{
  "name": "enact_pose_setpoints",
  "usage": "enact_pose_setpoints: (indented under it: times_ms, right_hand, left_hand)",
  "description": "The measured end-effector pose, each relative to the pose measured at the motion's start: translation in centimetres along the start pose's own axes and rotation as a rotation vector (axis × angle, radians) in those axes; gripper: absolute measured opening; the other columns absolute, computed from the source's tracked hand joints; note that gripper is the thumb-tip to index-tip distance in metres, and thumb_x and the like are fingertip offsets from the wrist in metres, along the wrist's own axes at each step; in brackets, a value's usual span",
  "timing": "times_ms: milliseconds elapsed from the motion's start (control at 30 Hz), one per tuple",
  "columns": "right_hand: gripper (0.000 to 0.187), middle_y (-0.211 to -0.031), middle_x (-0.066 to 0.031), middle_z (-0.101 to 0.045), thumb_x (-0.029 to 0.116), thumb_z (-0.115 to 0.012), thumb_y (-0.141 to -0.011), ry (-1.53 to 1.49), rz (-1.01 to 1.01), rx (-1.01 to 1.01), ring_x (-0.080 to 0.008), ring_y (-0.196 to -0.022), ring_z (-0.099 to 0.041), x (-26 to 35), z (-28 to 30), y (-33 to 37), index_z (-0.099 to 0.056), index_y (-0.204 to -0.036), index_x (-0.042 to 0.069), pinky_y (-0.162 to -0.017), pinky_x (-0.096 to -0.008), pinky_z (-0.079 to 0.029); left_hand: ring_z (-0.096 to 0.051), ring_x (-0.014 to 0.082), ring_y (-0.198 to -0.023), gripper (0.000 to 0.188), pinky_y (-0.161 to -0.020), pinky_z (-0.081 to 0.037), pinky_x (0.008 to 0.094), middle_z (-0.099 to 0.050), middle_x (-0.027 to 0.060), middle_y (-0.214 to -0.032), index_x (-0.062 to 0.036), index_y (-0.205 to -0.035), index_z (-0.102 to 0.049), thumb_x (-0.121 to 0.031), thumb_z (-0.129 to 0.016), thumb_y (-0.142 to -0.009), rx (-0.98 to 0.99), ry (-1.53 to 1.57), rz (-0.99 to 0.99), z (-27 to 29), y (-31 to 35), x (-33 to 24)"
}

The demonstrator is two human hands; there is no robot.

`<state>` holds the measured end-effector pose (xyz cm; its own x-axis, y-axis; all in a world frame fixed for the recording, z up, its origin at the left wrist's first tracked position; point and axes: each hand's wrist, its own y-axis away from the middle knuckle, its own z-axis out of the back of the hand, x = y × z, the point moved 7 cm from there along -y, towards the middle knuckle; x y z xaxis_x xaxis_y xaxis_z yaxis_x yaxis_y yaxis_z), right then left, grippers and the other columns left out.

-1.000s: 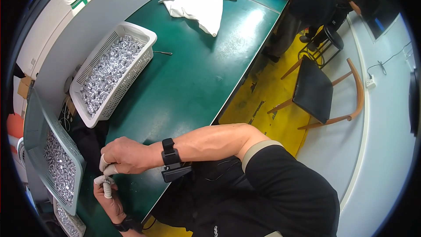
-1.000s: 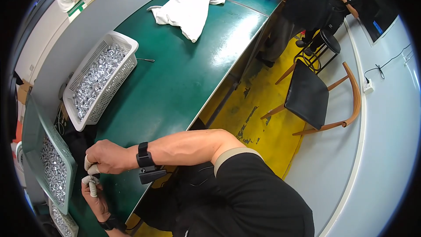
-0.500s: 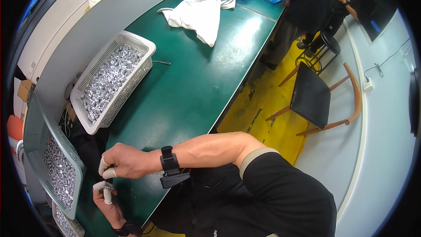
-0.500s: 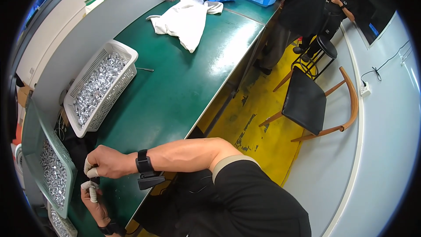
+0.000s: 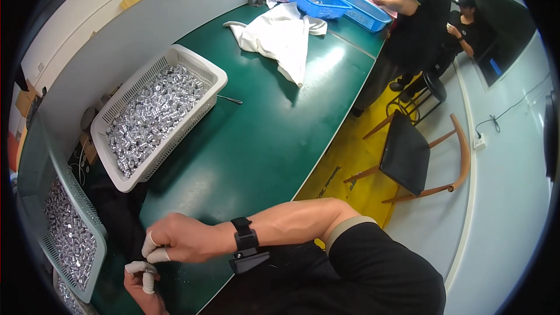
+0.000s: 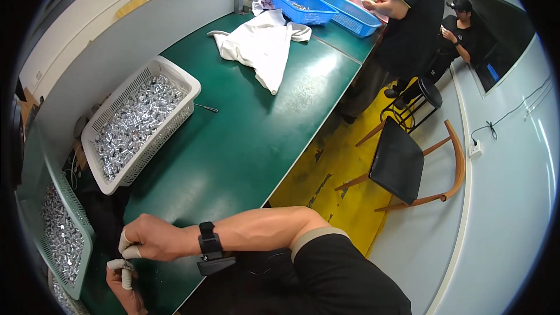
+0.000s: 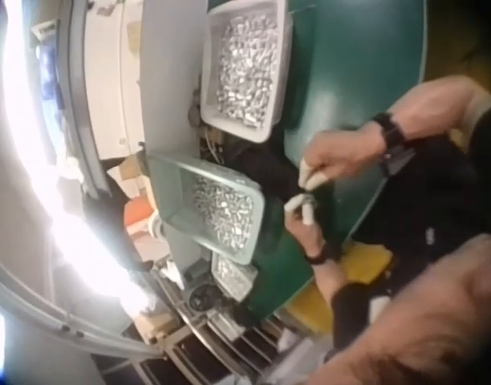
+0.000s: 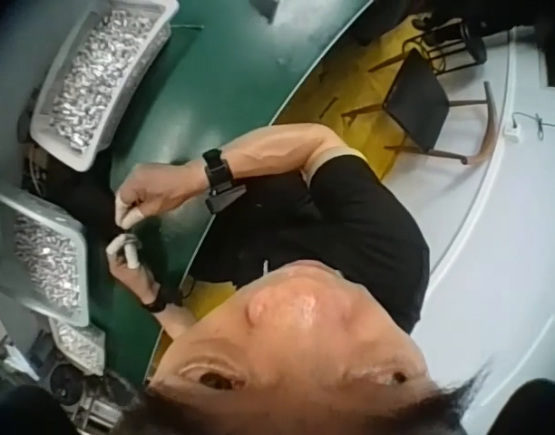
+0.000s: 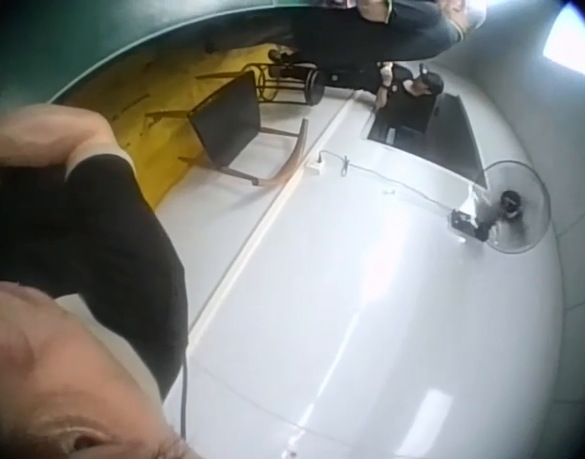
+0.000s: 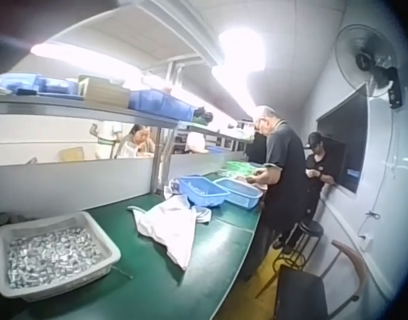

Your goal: Inspecting and sorting small metal components at a factory workstation.

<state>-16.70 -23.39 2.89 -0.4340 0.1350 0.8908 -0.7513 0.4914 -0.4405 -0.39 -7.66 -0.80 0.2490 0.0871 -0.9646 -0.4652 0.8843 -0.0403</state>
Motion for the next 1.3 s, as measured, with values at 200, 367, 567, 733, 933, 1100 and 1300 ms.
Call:
enact_pose_setpoints:
  times_ms: [200,367,567,733,933,1100,1300]
  right_hand:
    - [0.012,-0.081,-0.0112,-0.066,0.012,-0.071,-0.089,0.287,-0.376,0.064,-0.0235,-0.076,-0.066,-2.1,0.8,0.2,-0.071,-0.094,0.0,-0.067,-0.0346,-0.051]
    - [0.012,-0.082,-0.0127,-0.064,0.01,-0.07,-0.09,-0.067,-0.288,-0.057,-0.0268,-0.074,-0.064,-2.5,0.1,-0.2,-0.068,-0.1,0.002,-0.065,-0.0377,-0.05]
    - [0.016,-0.083,-0.0121,-0.065,0.011,-0.071,-0.091,0.051,-0.042,0.084,-0.0305,-0.075,-0.064,-1.3,0.4,-0.8,-0.067,-0.103,0.002,-0.066,-0.0388,-0.051]
    - [0.011,-0.08,-0.0119,-0.067,0.01,-0.071,-0.088,0.064,-0.03,0.039,-0.0326,-0.075,-0.065,-1.8,0.0,-0.7,-0.069,-0.094,0.001,-0.068,-0.0392,-0.051]
    - [0.021,-0.093,-0.0196,-0.069,0.019,-0.064,-0.099,0.127,-0.051,0.082,-0.0362,-0.089,-0.065,-0.6,0.9,-1.3,-0.072,-0.103,0.0,-0.074,-0.0434,-0.052]
    - [0.022,-0.086,-0.0179,-0.066,0.02,-0.069,-0.096,0.149,0.124,0.135,-0.0366,-0.08,-0.062,-1.2,0.2,-0.7,-0.072,-0.096,-0.002,-0.069,-0.0432,-0.05]
    - [0.022,-0.083,-0.018,-0.065,0.02,-0.069,-0.096,0.238,0.056,0.128,-0.038,-0.078,-0.06,-1.8,0.0,-0.3,-0.071,-0.095,-0.002,-0.068,-0.0447,-0.049]
  left_hand:
    - [-0.062,0.0169,-0.089,0.016,-0.083,-0.05,0.0296,-0.066,0.0085,-0.101,0.0,-0.107,-0.063,0.004,-0.064,-0.092,0.0,-0.165,-0.027,-1.8,-0.1,-1.5]
    - [-0.061,0.017,-0.091,0.018,-0.084,-0.05,0.0293,-0.065,0.009,-0.104,0.0006,-0.106,-0.063,0.009,-0.062,-0.09,0.078,-0.073,0.077,-1.2,-0.3,-0.7]
    - [-0.061,0.0182,-0.09,0.017,-0.084,-0.05,0.0301,-0.063,0.0105,-0.104,0.0016,-0.106,-0.061,0.009,-0.061,-0.09,0.176,0.064,0.107,-0.8,-1.0,-0.3]
    - [-0.06,0.0198,-0.089,0.018,-0.084,-0.05,0.0314,-0.062,0.0119,-0.102,0.0017,-0.106,-0.06,0.009,-0.06,-0.09,0.223,0.011,0.038,-0.5,-1.1,0.3]
    - [-0.059,0.0204,-0.087,0.017,-0.081,-0.05,0.0318,-0.062,0.0139,-0.102,0.0019,-0.106,-0.06,0.008,-0.06,-0.091,0.249,-0.045,0.013,-0.8,-2.0,0.9]
    - [-0.058,0.0195,-0.084,0.014,-0.078,-0.049,0.032,-0.062,0.0137,-0.099,0.0016,-0.105,-0.06,0.007,-0.061,-0.091,0.254,-0.001,-0.056,-1.0,-2.3,0.5]
    - [-0.058,0.0187,-0.082,0.013,-0.078,-0.049,0.033,-0.063,0.0118,-0.094,0.0009,-0.103,-0.06,0.007,-0.061,-0.091,0.265,-0.016,-0.08,-1.3,-2.3,0.4]
